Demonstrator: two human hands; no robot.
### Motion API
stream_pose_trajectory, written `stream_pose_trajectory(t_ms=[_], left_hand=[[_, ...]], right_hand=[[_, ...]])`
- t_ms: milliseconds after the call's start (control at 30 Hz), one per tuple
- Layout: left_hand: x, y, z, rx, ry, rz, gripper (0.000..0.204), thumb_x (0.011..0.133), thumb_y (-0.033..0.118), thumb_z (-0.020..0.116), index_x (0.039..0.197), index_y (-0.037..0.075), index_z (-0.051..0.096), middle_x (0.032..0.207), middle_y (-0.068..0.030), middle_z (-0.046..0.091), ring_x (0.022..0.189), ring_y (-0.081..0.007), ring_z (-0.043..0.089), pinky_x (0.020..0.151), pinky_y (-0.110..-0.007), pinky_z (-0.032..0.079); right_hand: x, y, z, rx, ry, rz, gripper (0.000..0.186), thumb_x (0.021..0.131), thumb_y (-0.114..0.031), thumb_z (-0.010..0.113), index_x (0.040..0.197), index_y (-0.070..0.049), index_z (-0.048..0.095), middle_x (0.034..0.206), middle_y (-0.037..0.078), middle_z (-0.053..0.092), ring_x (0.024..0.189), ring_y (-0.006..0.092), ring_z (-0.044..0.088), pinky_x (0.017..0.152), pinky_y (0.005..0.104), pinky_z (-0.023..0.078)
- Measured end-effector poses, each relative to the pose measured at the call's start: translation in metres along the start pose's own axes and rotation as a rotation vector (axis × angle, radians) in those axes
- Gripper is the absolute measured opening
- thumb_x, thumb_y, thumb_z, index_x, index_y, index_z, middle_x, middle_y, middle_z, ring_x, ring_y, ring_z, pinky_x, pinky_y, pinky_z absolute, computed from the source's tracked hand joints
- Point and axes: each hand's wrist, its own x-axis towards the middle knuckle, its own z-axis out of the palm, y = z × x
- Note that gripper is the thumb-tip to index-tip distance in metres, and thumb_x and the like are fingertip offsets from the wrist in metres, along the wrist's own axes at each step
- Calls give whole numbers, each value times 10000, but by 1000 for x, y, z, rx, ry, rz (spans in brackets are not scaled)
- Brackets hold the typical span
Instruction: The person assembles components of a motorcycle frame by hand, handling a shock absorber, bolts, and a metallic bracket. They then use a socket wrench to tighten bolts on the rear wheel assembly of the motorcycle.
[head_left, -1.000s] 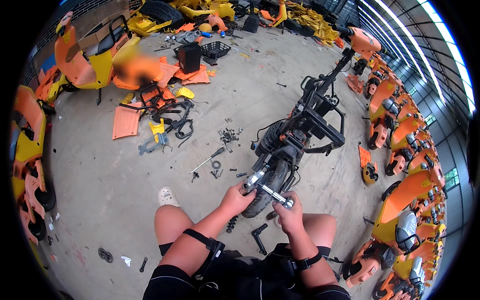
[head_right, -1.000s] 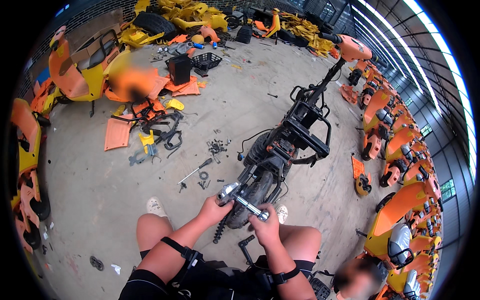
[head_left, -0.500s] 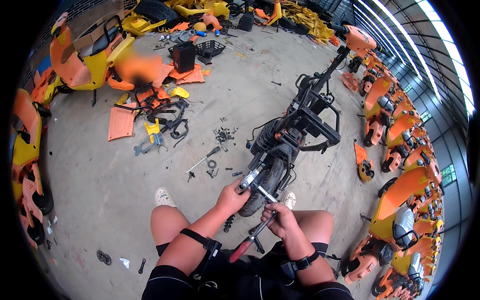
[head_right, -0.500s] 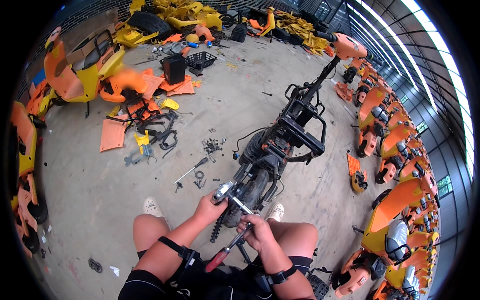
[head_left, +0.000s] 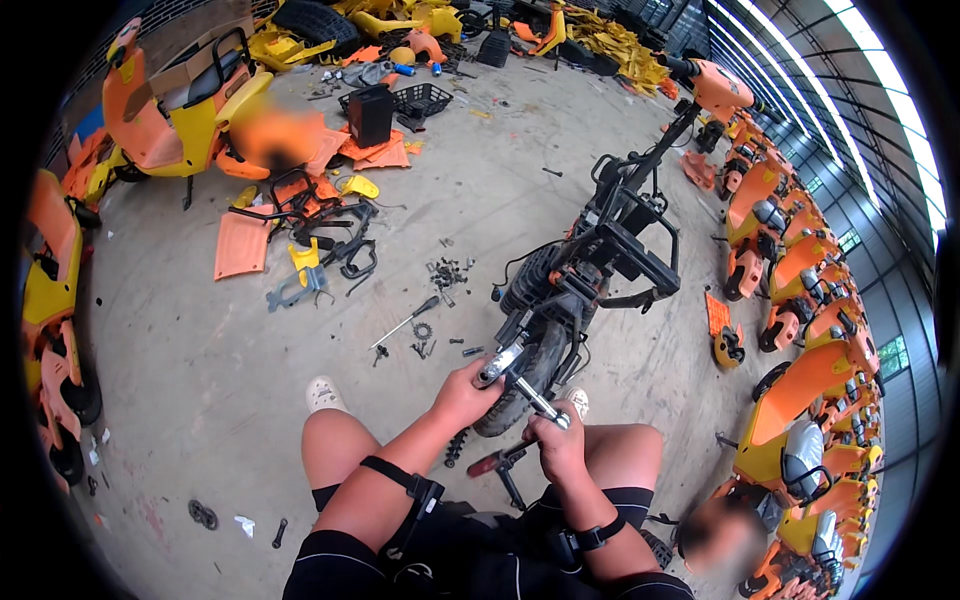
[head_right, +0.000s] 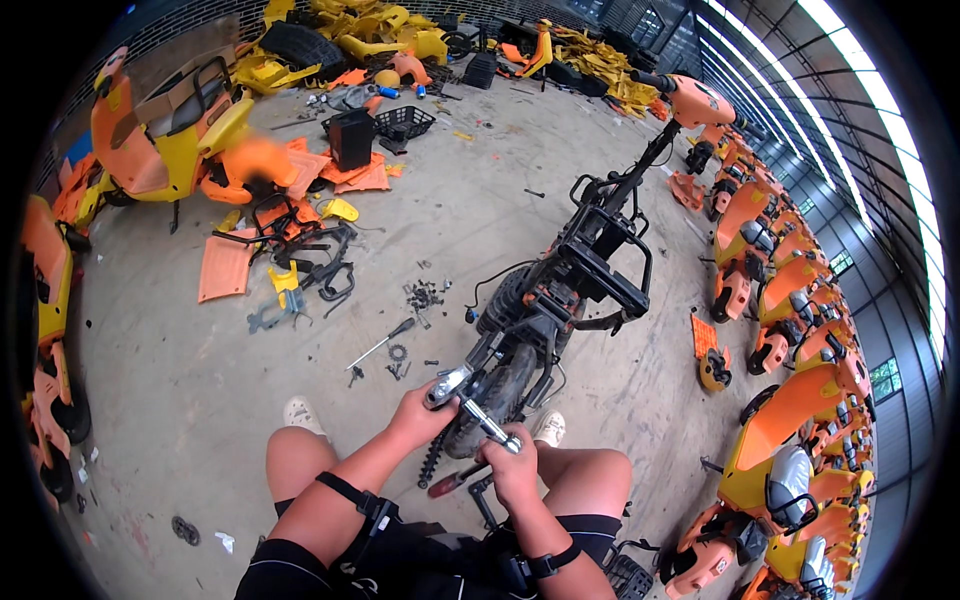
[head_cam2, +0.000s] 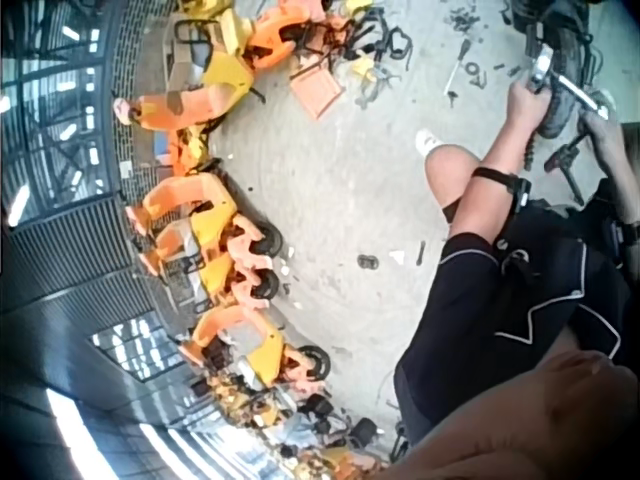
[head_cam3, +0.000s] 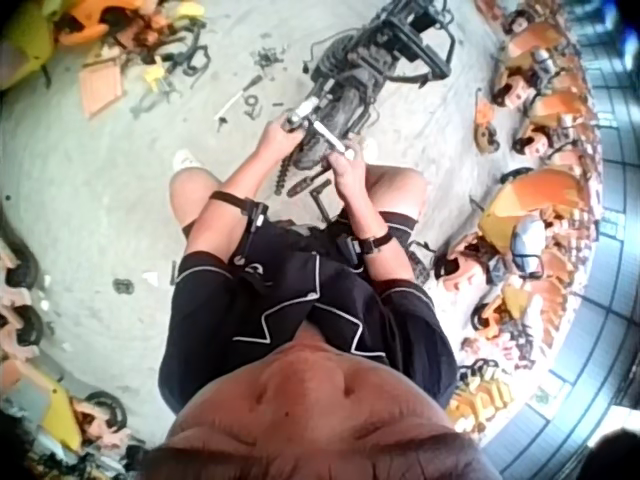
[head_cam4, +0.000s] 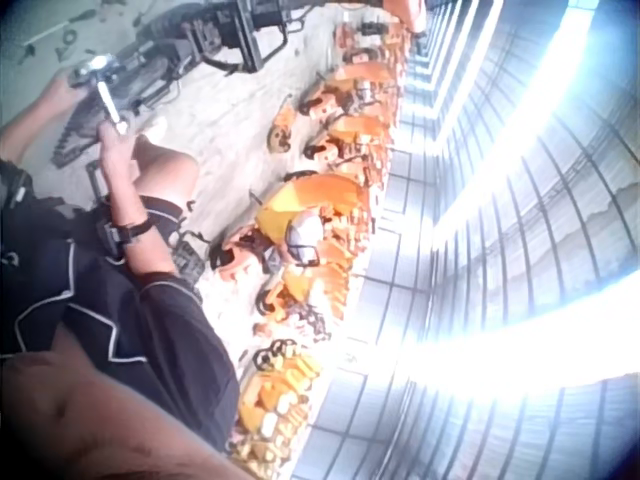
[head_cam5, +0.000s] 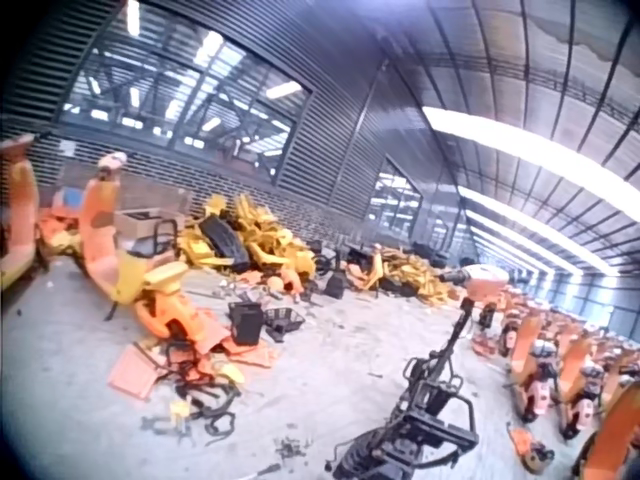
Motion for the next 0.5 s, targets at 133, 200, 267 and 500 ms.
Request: stream_pose_trajectory(t_ms=[133, 200, 267, 500], left_hand=[[-5, 6, 5, -80, -26, -7, 405, 875, 209, 701, 1241, 49, 632, 921, -127, 736, 849, -175, 706, 786, -319, 527], [-4, 7, 2, -26, -39, -64, 388, 883, 203, 697, 1233, 49, 633, 923, -124, 737, 849, -167, 703, 788, -318, 527], [-5, 7, 3, -19, -33, -63, 375, 889, 200, 693, 1226, 46, 634, 922, -120, 737, 846, -159, 698, 785, -317, 526], [-7, 15, 1, -57, -31, -35, 360, 895, 205, 690, 1206, 32, 634, 926, -102, 740, 841, -150, 683, 785, -309, 517]], right_hand=[[18, 22, -12, -721, 194, -818, 216, 783, -74, 726, 938, -6, 590, 806, 84, 645, 699, 158, 629, 633, 279, 493], [13, 7, -8, -519, 162, -322, 230, 798, -20, 688, 983, -14, 552, 788, 95, 621, 693, 195, 620, 668, 317, 502], [17, -5, -10, 261, -3, 129, 240, 812, 20, 656, 1005, -24, 520, 784, 103, 598, 665, 197, 590, 651, 340, 496], [8, 0, -6, -719, 171, -663, 200, 806, -74, 725, 933, -16, 582, 742, 62, 647, 638, 172, 640, 591, 281, 498]])
